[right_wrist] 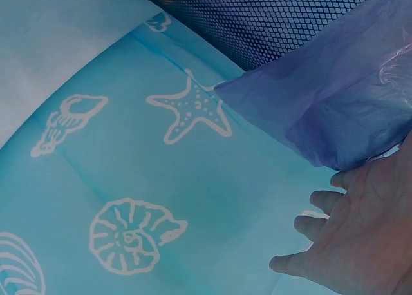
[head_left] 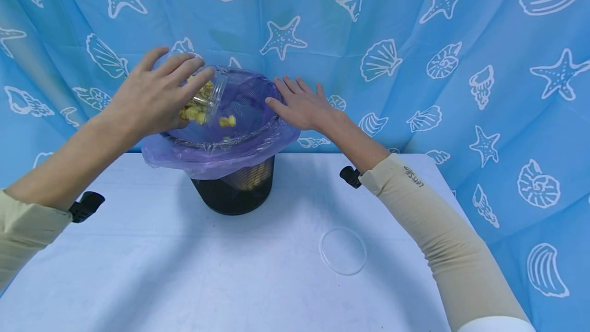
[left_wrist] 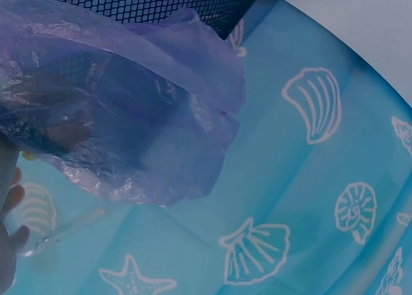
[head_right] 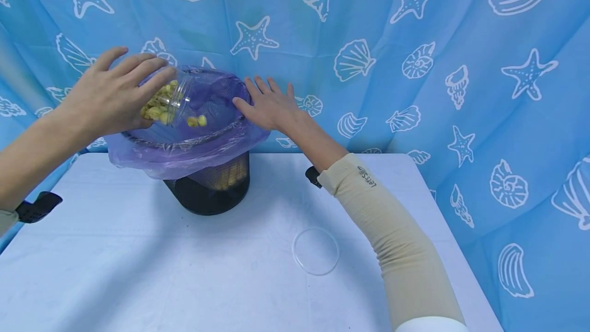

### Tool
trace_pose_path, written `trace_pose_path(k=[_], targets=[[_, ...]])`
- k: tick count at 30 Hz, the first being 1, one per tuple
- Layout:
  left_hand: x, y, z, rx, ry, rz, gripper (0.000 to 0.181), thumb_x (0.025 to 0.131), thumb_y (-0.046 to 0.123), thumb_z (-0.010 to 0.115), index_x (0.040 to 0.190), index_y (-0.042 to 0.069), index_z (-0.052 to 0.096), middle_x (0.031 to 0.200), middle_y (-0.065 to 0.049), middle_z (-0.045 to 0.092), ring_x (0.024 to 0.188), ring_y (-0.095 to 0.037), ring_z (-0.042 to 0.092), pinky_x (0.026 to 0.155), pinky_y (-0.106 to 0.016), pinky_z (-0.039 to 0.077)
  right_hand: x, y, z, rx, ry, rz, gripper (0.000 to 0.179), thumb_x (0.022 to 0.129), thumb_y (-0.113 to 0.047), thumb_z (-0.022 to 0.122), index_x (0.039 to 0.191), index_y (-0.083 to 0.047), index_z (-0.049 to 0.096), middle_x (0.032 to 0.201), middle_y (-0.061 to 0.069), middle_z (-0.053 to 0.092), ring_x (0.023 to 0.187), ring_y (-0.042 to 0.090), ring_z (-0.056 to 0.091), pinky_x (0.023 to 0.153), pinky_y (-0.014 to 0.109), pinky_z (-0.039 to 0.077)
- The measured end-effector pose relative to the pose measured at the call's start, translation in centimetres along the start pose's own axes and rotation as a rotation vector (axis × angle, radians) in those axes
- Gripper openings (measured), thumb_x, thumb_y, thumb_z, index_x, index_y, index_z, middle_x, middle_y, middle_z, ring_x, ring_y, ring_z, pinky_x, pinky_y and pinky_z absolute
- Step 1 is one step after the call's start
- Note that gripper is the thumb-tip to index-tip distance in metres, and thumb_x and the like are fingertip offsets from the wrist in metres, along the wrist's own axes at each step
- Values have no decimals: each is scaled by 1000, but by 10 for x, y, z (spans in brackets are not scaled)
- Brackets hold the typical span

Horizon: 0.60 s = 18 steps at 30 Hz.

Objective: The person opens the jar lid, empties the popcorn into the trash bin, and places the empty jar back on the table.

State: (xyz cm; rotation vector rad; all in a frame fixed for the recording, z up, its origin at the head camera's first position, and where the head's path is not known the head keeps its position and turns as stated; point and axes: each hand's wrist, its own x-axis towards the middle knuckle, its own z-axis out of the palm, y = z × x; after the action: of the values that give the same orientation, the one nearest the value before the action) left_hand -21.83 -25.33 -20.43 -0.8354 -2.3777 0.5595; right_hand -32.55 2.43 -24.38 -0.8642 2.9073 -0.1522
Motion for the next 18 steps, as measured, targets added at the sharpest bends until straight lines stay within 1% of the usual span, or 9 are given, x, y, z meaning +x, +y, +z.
trace_pose_path(k=[11, 18], targets=[[-2, 0, 1, -4, -11, 0, 118, 48, 30, 102, 144, 3, 38, 143, -26, 45, 134, -41, 39, 118, -57, 15, 0, 0, -1, 4, -4, 1, 74, 103, -63, 16, 161, -21, -3, 167, 5, -2, 151, 29, -5, 116, 62, -4], [-1, 0, 1, -4, -10, 7, 121, 46, 33, 103, 144, 3, 38, 144, -26, 44, 135, -41, 38, 117, -58, 16, 0, 0, -1, 2, -5, -3, 74, 103, -62, 17, 161, -21, -2, 167, 5, -2, 151, 29, -6, 116, 63, -5]])
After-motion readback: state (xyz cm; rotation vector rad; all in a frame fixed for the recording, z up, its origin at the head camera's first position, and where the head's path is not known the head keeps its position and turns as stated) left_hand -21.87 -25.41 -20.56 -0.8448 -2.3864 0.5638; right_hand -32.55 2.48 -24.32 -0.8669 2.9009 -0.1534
